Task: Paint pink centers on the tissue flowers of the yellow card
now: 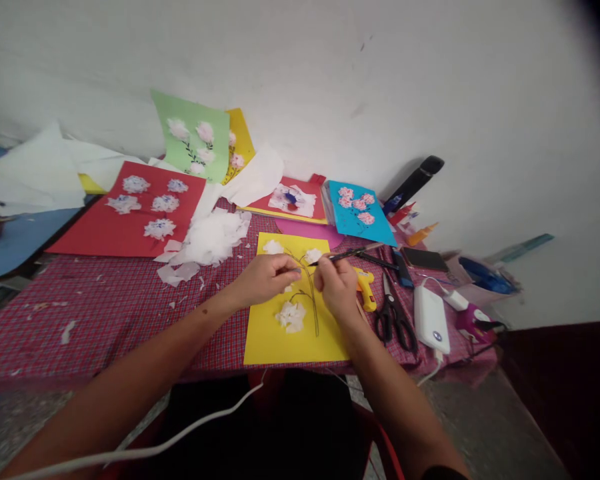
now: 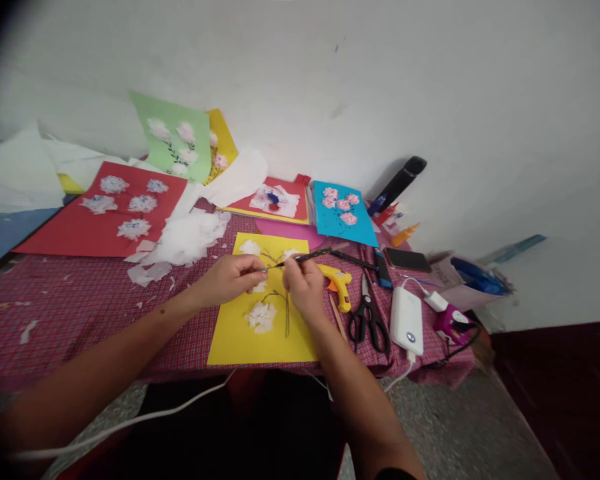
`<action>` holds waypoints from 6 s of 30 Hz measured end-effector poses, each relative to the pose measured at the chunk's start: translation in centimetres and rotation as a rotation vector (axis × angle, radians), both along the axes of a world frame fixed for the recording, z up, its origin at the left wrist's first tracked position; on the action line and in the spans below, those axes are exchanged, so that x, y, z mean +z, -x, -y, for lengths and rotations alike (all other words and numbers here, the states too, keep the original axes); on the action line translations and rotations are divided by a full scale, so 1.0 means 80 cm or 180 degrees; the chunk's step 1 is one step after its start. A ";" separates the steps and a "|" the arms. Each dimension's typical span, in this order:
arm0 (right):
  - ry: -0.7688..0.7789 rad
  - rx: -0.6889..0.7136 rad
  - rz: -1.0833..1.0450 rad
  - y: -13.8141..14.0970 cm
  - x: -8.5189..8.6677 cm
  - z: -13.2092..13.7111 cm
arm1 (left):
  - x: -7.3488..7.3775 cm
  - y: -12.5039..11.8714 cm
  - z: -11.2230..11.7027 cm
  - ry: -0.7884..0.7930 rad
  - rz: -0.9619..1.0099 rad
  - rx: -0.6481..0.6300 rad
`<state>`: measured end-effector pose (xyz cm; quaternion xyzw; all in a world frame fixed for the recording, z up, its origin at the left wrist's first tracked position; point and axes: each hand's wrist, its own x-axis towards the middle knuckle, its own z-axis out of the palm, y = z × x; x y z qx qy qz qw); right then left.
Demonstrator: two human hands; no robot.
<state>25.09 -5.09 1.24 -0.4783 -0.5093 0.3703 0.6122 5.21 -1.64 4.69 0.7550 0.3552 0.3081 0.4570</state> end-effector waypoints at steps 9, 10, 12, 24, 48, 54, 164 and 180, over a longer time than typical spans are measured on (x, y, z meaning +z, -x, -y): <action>0.0068 0.0039 -0.0517 -0.009 0.005 -0.009 | -0.012 -0.001 -0.007 0.0053 0.0182 0.0299; 0.0098 0.0068 -0.0545 -0.009 0.006 -0.008 | -0.014 -0.001 -0.009 0.0064 0.0191 0.0312; 0.0164 0.0130 -0.0574 -0.008 0.008 -0.008 | -0.016 0.000 -0.011 0.0051 0.0214 0.0330; 0.0319 0.0316 -0.0747 -0.007 0.018 -0.003 | -0.021 0.001 -0.013 -0.0102 0.0308 0.0332; 0.0309 0.0102 -0.0673 -0.031 0.032 -0.010 | -0.020 0.009 -0.025 0.0172 0.0520 0.0903; 0.0470 -0.0160 -0.0037 -0.067 0.043 -0.019 | -0.030 0.019 -0.042 0.0400 0.0598 0.1478; 0.0126 -0.0367 0.1553 -0.084 -0.028 -0.022 | -0.030 0.023 -0.047 0.0056 -0.0566 0.1213; 0.0006 -0.0613 0.1498 -0.085 -0.025 -0.022 | -0.030 0.023 -0.047 0.0066 -0.0578 0.1233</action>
